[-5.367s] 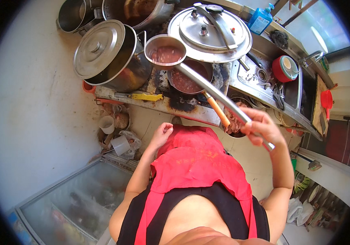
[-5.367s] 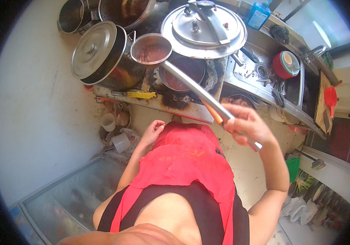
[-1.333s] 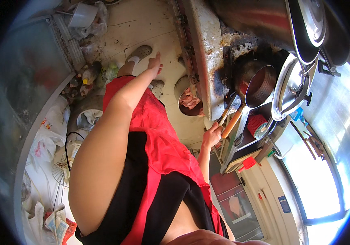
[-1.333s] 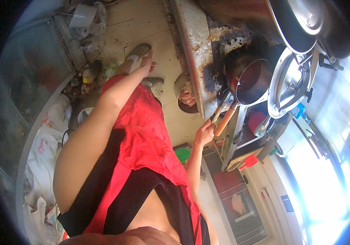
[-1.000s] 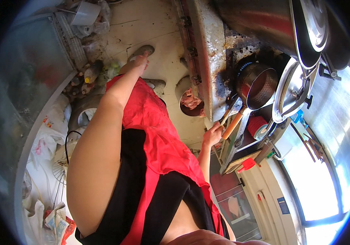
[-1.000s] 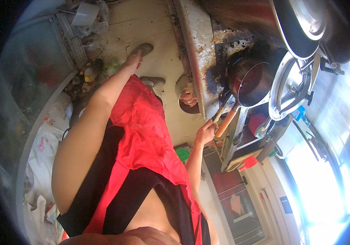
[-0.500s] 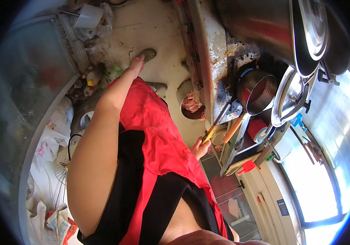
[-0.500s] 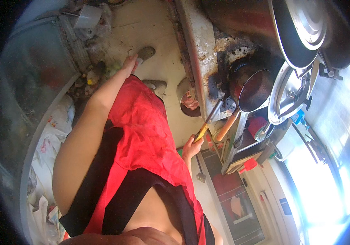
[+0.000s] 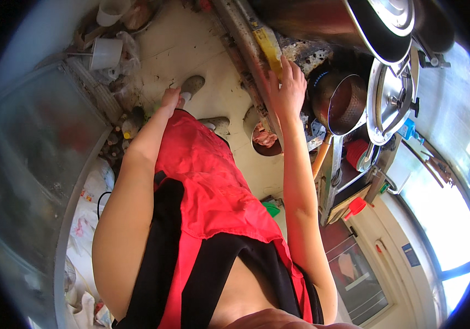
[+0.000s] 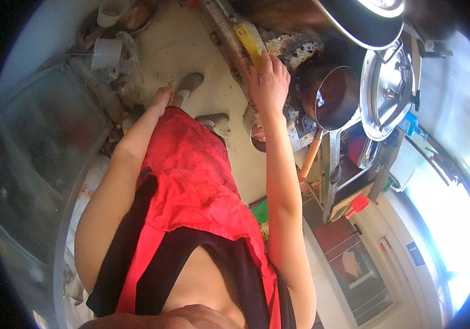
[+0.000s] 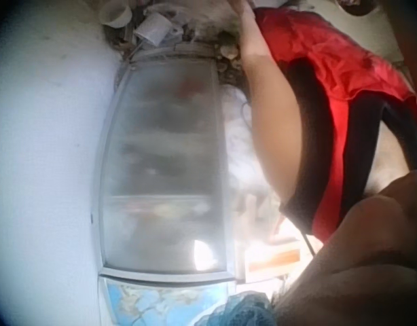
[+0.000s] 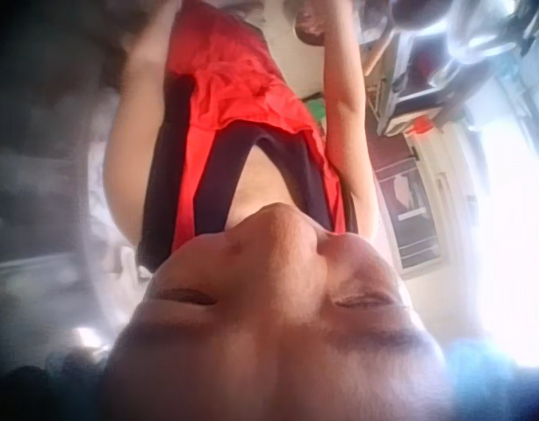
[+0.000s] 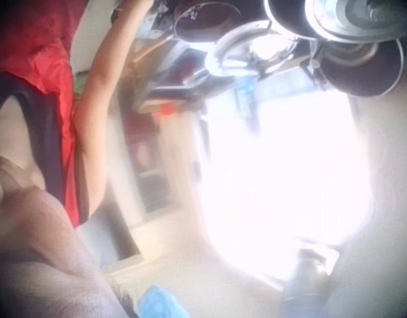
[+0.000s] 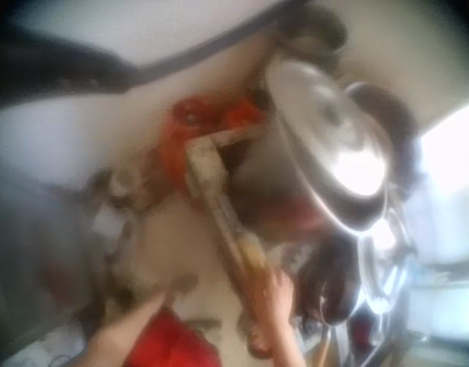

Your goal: The person prepares a meal by stirring items in pots on a stove, gathering dumplings by hand to place into boiling water, and assembling a bowl with noodles and broth using a ladle and chopsticks.

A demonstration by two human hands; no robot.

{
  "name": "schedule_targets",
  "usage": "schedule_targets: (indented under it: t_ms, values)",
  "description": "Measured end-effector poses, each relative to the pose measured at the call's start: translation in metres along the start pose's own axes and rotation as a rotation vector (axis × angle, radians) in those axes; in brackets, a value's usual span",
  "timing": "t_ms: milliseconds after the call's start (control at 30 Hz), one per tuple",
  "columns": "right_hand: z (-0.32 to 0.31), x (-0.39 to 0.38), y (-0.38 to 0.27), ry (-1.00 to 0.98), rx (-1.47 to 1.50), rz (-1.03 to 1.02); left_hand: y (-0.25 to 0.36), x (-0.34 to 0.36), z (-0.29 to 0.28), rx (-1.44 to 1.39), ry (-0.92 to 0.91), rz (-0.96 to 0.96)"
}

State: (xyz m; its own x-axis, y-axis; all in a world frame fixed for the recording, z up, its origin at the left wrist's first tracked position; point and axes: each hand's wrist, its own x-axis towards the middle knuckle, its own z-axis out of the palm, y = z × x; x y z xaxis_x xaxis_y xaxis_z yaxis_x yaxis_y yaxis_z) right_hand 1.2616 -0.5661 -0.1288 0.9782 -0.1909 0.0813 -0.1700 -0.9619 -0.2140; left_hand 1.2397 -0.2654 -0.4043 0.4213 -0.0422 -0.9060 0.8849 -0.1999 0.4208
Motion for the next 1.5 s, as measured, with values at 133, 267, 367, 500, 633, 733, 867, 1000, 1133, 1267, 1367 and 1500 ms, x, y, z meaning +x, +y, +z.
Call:
schedule_targets:
  t_ms: [133,267,367,500,633,733,867,1000,1133,1267,1367,1500]
  values:
    - [-0.045,-0.06,0.016,0.141,0.069,0.107,0.009,0.001,-0.004,0.146,-0.086,0.029]
    - [-0.082,-0.159,0.054,0.248,-0.133,0.434,0.017,0.002,-0.003,0.273,-0.045,0.03]
    - [-0.088,-0.237,0.086,0.196,-0.333,0.763,0.028,0.001,-0.001,0.406,-0.04,0.045]
    - [-0.085,-0.262,0.089,0.198,0.038,1.028,0.026,0.019,0.002,0.543,-0.135,0.039]
    - [-0.073,-0.261,0.086,0.35,0.033,0.973,0.028,0.016,0.018,0.64,-0.201,0.033]
    - [-0.075,-0.262,0.079,0.396,0.087,0.986,0.031,-0.004,0.045,0.833,-0.23,0.067]
    - [-0.087,-0.283,0.075,0.375,0.245,0.85,0.021,-0.021,0.08,1.065,-0.319,0.158]
    - [-0.081,-0.378,0.073,0.599,0.633,1.034,0.002,-0.056,0.121,1.141,-0.389,0.184]
    - [-0.014,-0.554,0.046,0.345,0.703,1.355,-0.028,-0.098,0.163,1.364,-0.446,0.261]
    - [0.056,-0.757,-0.046,-0.275,0.629,1.713,-0.07,-0.145,0.216,1.717,-0.467,0.319]
    - [0.063,-0.862,-0.112,-0.21,0.67,1.931,-0.114,-0.167,0.265,1.855,-0.632,0.38]
    - [0.068,-0.925,-0.158,0.255,0.763,2.217,-0.191,-0.196,0.354,2.087,-0.727,0.611]
